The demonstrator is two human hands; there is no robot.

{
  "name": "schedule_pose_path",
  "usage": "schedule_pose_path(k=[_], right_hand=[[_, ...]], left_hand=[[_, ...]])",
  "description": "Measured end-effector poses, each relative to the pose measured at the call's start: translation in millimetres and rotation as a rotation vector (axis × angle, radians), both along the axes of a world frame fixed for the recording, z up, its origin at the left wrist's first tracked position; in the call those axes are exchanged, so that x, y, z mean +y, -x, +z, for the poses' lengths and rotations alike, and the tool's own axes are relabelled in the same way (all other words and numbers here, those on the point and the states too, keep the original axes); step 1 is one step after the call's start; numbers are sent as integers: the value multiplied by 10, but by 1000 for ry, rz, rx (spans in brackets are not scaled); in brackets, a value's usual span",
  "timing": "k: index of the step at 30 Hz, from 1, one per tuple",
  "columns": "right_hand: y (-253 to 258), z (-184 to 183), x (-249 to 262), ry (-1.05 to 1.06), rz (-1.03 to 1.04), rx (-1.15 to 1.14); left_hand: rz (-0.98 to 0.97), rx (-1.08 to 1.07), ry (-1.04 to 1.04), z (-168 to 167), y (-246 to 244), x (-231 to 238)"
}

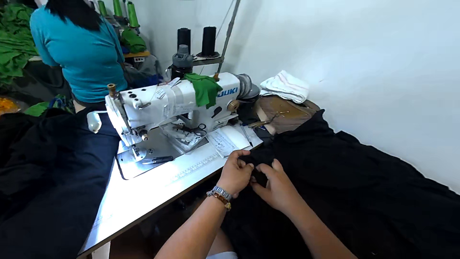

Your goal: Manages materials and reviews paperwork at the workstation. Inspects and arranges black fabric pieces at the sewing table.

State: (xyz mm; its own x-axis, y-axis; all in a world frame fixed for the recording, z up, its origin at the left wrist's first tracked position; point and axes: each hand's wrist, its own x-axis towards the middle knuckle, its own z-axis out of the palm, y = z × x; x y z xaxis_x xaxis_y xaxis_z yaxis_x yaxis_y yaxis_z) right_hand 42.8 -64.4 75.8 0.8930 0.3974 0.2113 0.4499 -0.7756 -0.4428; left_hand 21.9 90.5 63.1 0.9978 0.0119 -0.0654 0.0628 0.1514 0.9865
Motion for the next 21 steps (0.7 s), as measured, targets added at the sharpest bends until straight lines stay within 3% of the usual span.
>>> schedule_pose_path(k=[7,12,13,15,17,19,21], right_hand=[[-220,249,-643,-622,256,233],[-240,489,-848,-922,226,327],[-245,500,-928,-948,171,304],[-191,510,-1106,-899,34,240],[22,508,-1323,-700,-93,188],[476,447,-1529,-455,-183,110],[1163,334,-1618,-338,-228,130]], left_hand=[[-274,-704,-499,132,-454,107],[-543,-588,-552,594,-507,-372],[-539,-648,-493,464,-681,-457],[-467,-665,-479,254,-915,-650],[-384,-554,-603,207,-988,-818],[-285,-484,-696,217,-1022,-928],[-224,-378,-730,380,-1008,-949]])
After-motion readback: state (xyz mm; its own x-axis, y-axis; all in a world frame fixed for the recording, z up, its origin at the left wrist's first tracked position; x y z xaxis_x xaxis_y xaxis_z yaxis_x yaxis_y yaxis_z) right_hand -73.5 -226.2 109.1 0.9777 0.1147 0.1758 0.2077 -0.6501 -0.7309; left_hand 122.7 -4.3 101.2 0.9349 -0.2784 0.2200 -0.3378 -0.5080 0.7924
